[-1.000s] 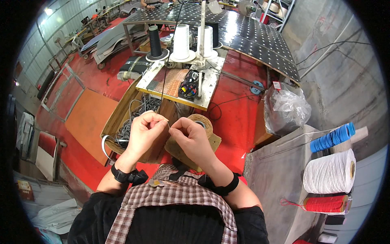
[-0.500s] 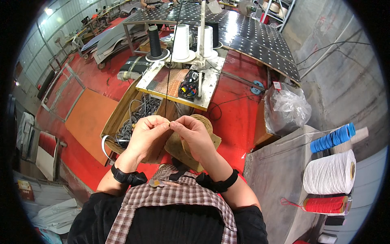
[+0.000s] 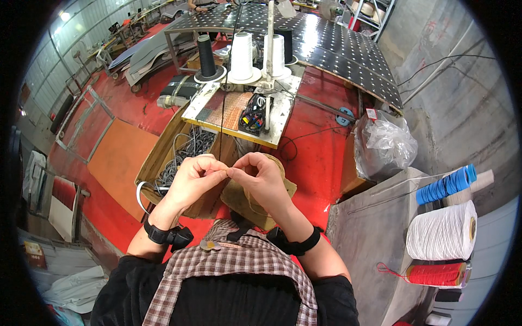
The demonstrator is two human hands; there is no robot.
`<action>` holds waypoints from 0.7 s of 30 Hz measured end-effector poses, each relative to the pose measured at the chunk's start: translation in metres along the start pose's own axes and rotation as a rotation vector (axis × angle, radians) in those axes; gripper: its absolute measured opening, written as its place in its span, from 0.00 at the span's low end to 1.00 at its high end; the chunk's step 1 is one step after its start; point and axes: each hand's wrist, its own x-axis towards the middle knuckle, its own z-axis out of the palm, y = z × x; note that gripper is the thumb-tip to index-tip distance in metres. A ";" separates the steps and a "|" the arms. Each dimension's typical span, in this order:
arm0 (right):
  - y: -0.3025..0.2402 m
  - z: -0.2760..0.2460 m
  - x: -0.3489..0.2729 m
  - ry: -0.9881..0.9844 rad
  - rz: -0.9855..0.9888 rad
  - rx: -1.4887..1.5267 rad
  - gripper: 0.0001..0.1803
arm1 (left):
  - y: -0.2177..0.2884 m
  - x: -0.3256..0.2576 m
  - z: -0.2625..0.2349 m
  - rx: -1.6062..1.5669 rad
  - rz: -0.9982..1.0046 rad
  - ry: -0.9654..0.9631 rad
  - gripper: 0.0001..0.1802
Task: The recorder gathers a roll of fabric, then prepares a spool of thread and a bobbin at a workstation.
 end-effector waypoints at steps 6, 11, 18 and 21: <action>0.000 -0.002 0.003 0.104 -0.157 -0.201 0.09 | -0.003 0.002 0.001 -0.137 0.014 -0.040 0.07; -0.004 -0.004 0.001 0.145 -0.228 -0.319 0.09 | -0.001 0.004 0.004 -0.004 0.045 -0.004 0.08; -0.008 -0.004 -0.002 0.145 -0.214 -0.320 0.10 | -0.002 0.004 0.005 0.018 0.041 -0.014 0.09; -0.005 -0.007 0.000 0.142 -0.213 -0.314 0.10 | -0.007 0.006 0.005 0.022 0.066 -0.010 0.10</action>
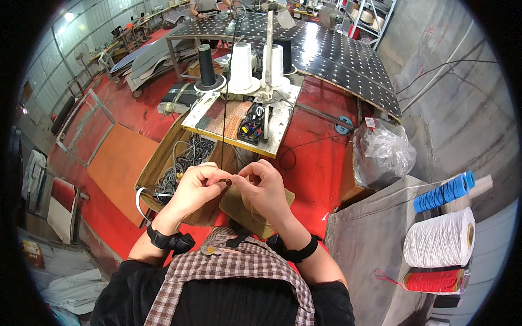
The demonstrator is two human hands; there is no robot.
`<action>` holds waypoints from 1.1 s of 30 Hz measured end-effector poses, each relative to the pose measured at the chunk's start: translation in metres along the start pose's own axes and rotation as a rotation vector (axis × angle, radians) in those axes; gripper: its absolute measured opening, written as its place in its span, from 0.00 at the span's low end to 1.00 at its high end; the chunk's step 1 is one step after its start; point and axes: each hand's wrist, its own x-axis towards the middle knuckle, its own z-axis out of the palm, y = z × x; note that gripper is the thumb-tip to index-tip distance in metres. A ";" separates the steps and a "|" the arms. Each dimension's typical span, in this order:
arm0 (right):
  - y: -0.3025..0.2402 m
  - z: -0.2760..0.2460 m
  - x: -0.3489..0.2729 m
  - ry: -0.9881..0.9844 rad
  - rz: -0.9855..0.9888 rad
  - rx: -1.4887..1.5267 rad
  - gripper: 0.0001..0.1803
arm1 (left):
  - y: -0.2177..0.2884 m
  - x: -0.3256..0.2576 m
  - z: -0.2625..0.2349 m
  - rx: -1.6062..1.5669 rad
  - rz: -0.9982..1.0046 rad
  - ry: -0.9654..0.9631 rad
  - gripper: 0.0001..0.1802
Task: The recorder gathers a roll of fabric, then prepares a spool of thread and a bobbin at a workstation.
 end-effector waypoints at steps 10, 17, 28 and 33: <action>-0.004 -0.002 0.007 0.014 -0.103 -0.117 0.10 | 0.006 0.005 -0.001 0.105 0.060 0.024 0.07; -0.001 -0.004 -0.006 0.063 -0.083 -0.155 0.16 | 0.000 -0.002 0.006 0.029 0.055 -0.032 0.07; -0.003 -0.010 -0.005 0.173 -0.142 -0.128 0.25 | -0.012 -0.003 0.006 0.057 0.044 0.078 0.06; -0.003 -0.014 -0.003 0.225 -0.207 -0.132 0.26 | -0.010 -0.004 0.009 0.024 0.008 0.092 0.06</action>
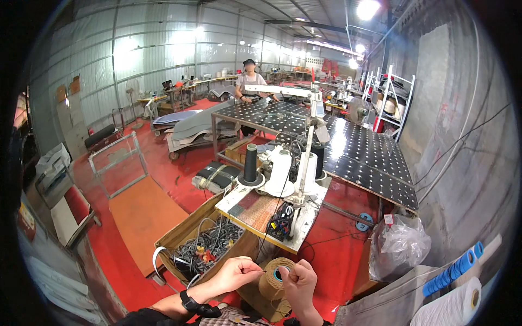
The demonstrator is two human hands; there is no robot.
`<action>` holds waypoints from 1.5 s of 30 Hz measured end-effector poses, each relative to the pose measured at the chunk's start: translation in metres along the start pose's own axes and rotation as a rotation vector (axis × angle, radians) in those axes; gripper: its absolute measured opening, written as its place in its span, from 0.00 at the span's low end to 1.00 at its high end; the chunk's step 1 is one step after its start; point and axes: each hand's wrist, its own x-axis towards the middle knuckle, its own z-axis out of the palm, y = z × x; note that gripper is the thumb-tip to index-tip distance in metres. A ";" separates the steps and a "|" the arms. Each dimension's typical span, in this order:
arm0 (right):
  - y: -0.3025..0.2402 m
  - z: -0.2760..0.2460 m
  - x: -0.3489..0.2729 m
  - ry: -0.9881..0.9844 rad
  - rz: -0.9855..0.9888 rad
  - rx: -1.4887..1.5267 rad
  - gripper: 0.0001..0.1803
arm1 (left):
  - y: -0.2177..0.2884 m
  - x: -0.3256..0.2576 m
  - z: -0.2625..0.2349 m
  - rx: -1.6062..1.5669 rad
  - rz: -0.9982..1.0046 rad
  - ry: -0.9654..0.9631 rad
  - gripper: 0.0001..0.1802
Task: The recorder gathers a roll of fabric, then prepares a spool of thread and a bobbin at a workstation.
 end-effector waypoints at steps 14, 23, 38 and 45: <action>0.008 -0.027 0.038 -0.362 -0.048 -0.402 0.13 | -0.016 -0.025 -0.071 0.524 0.165 0.089 0.19; 0.077 0.037 -0.036 -0.002 0.382 -0.071 0.29 | -0.032 -0.129 -0.174 0.179 0.108 -0.189 0.29; 0.106 0.337 -0.234 0.179 1.153 0.287 0.26 | -0.133 -0.384 -0.416 0.036 -0.532 0.343 0.26; 0.033 0.460 -0.195 -0.606 1.059 0.095 0.20 | -0.196 -0.421 -0.446 -0.085 -0.612 0.561 0.19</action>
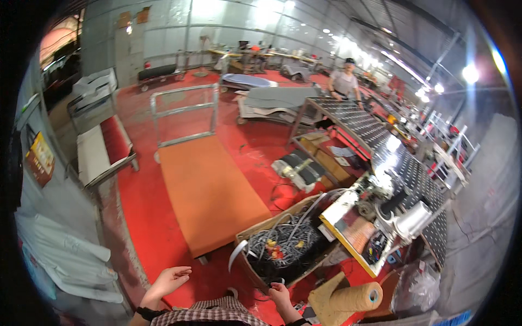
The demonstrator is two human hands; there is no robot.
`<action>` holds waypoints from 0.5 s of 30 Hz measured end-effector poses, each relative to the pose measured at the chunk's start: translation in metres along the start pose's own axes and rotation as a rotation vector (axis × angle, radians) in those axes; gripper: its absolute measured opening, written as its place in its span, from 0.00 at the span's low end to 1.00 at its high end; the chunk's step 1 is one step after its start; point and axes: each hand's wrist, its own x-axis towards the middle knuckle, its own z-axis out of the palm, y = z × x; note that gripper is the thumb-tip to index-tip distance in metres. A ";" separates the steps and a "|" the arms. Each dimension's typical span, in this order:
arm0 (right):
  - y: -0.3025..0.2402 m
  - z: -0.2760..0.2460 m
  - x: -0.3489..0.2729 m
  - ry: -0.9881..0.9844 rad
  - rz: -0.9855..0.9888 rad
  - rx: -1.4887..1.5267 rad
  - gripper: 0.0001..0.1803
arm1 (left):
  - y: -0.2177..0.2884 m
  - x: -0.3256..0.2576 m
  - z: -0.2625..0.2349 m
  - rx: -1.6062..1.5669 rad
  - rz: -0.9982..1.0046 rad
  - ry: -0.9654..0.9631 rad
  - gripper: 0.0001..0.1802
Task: The recorder gathers a roll of fabric, then prepares a spool of thread and a bobbin at a workstation.
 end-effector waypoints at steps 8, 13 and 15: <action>-0.051 0.110 0.078 -0.464 0.003 -0.113 0.10 | -0.115 -0.002 -0.075 -0.041 -0.198 0.376 0.13; -0.090 0.184 0.124 -0.761 -0.151 -0.486 0.12 | -0.228 -0.025 -0.092 -0.060 -0.465 0.654 0.09; -0.107 0.207 0.136 -0.793 -0.104 -0.540 0.13 | -0.252 -0.049 -0.087 -0.239 -0.614 0.657 0.11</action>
